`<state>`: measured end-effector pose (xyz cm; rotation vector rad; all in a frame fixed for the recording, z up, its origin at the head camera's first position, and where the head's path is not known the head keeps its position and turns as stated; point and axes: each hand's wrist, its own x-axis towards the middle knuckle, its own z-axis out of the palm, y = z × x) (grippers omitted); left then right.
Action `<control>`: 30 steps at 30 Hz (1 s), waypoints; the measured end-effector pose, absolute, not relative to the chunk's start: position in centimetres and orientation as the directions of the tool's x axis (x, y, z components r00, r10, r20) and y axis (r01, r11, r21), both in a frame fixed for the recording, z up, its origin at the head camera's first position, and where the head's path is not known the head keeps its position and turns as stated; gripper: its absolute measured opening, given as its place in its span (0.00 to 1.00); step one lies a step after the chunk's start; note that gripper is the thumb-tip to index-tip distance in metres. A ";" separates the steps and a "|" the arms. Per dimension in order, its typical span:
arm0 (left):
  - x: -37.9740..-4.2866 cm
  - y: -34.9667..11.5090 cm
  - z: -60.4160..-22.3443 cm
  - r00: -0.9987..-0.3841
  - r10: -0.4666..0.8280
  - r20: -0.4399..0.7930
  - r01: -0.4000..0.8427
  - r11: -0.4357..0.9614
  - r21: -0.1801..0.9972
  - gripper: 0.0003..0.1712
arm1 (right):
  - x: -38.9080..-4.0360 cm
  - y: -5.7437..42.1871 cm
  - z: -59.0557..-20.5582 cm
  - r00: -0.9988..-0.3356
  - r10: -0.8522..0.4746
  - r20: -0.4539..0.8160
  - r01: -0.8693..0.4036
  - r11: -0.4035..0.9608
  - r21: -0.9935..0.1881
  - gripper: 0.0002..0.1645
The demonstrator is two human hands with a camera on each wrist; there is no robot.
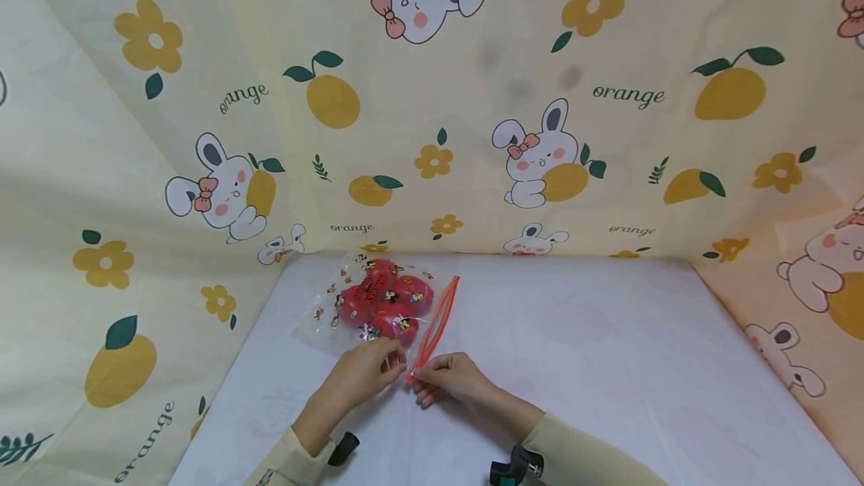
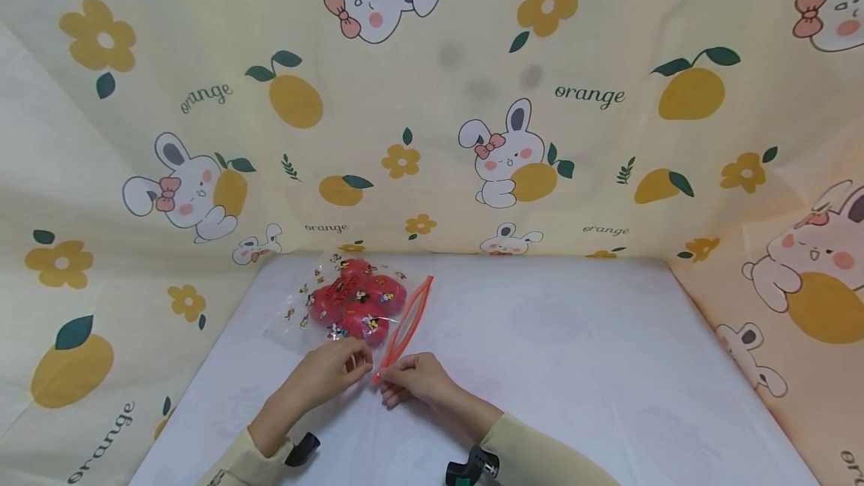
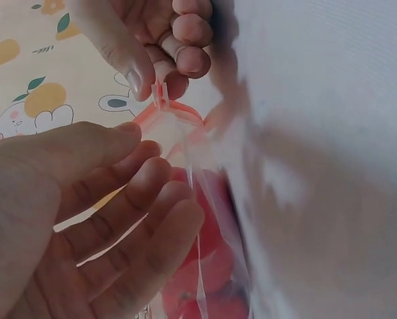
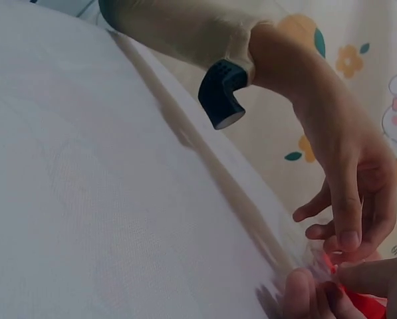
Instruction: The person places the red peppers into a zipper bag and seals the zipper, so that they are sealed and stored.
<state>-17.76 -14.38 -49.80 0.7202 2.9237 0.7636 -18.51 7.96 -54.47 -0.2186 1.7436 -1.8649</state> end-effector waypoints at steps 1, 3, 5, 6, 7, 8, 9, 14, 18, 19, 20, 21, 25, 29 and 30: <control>-17.7 -14.4 -49.8 -0.893 0.444 0.079 0.426 0.773 0.471 0.06 | -18.5 7.9 -54.5 -0.826 -0.504 -0.254 0.290 0.007 -0.957 0.14; -17.7 -14.4 -49.9 -0.894 0.442 0.075 0.423 0.775 0.469 0.06 | -18.6 7.9 -54.6 -0.832 -0.503 -0.233 0.274 -0.008 -0.962 0.14; -17.7 -14.4 -49.9 -0.894 0.441 0.075 0.422 0.776 0.469 0.06 | -18.7 7.9 -54.7 -0.841 -0.503 -0.202 0.248 -0.026 -0.968 0.14; -17.7 -14.4 -49.9 -0.895 0.440 0.075 0.421 0.777 0.468 0.06 | -18.7 7.9 -54.7 -0.844 -0.502 -0.187 0.235 -0.033 -0.971 0.14; -17.7 -14.4 -49.9 -0.896 0.438 0.076 0.419 0.778 0.469 0.06 | -18.8 7.8 -54.6 -0.849 -0.500 -0.171 0.220 -0.040 -0.975 0.14; -17.7 -14.4 -49.9 -0.896 0.437 0.078 0.419 0.777 0.469 0.06 | -18.8 7.8 -54.6 -0.854 -0.496 -0.156 0.205 -0.045 -0.978 0.14; -17.7 -14.4 -49.9 -0.897 0.434 0.081 0.419 0.779 0.467 0.06 | -18.9 7.7 -54.6 -0.859 -0.490 -0.147 0.197 -0.051 -0.979 0.14; -17.8 -14.2 -49.9 -0.905 0.415 0.096 0.410 0.787 0.462 0.08 | -19.2 7.4 -54.4 -0.881 -0.458 -0.121 0.163 -0.054 -0.985 0.13; -17.9 -14.0 -49.9 -0.907 0.410 0.102 0.409 0.793 0.452 0.09 | -19.3 7.3 -54.3 -0.893 -0.439 -0.100 0.136 -0.050 -0.990 0.12; -17.9 -13.9 -49.9 -0.907 0.409 0.101 0.409 0.795 0.448 0.09 | -19.3 7.3 -54.3 -0.894 -0.437 -0.092 0.126 -0.049 -0.991 0.13; -17.9 -13.9 -49.9 -0.906 0.411 0.103 0.411 0.796 0.444 0.09 | -19.3 7.3 -54.3 -0.896 -0.436 -0.087 0.121 -0.052 -0.991 0.13; -17.9 -13.9 -49.9 -0.905 0.412 0.104 0.414 0.797 0.439 0.09 | -19.3 7.3 -54.3 -0.897 -0.433 -0.083 0.118 -0.056 -0.991 0.13; -18.1 -13.8 -49.9 -0.903 0.418 0.099 0.417 0.798 0.434 0.08 | -19.2 7.2 -54.1 -0.902 -0.425 -0.079 0.123 -0.076 -0.989 0.14; -18.4 -13.7 -49.9 -0.905 0.416 0.091 0.410 0.791 0.455 0.06 | -19.1 7.1 -54.0 -0.908 -0.411 -0.082 0.126 -0.080 -0.989 0.15; -18.5 -13.7 -49.9 -0.906 0.413 0.090 0.406 0.789 0.461 0.06 | -19.1 7.1 -54.0 -0.910 -0.407 -0.080 0.122 -0.078 -0.990 0.15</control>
